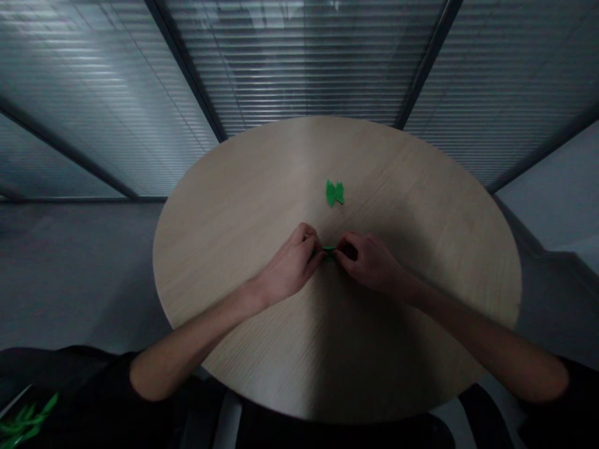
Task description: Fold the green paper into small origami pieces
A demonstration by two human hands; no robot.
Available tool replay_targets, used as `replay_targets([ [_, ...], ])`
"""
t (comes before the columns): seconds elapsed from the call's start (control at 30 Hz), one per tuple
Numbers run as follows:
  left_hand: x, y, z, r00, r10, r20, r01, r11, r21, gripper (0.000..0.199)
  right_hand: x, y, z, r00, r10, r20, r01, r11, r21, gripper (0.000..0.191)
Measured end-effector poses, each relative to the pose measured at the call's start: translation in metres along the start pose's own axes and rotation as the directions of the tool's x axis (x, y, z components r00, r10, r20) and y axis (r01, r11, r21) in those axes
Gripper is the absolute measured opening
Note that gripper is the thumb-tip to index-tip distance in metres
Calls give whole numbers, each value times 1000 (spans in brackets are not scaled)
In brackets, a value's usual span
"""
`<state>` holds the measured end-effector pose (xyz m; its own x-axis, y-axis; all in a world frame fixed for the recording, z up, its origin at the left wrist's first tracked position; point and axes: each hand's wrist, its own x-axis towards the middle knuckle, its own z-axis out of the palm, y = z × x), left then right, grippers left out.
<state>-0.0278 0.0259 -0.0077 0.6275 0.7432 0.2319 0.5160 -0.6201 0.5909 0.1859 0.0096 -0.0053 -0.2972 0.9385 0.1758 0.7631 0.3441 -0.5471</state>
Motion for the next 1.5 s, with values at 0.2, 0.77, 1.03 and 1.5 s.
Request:
replay_targets([
  [0.2,1,-1,0,999,-46,-4,45,999,-18,5,0,-4,-3,999,32,24,-32,999,27,11],
  [0.77,4,2,7,994,-98,-38,98,995,12,10,2,-8,-5,993,102,66,-102,995,-3,11],
  [1.03,6,5,7,991,-131,-41,131,991,8,6,3,-10,-5,993,108,50,-107,994,-12,11],
  [1.5,6,2,3,988,-146,-55,143,988,-52,7,5,5,-4,983,181,5,-181,980,83,25],
])
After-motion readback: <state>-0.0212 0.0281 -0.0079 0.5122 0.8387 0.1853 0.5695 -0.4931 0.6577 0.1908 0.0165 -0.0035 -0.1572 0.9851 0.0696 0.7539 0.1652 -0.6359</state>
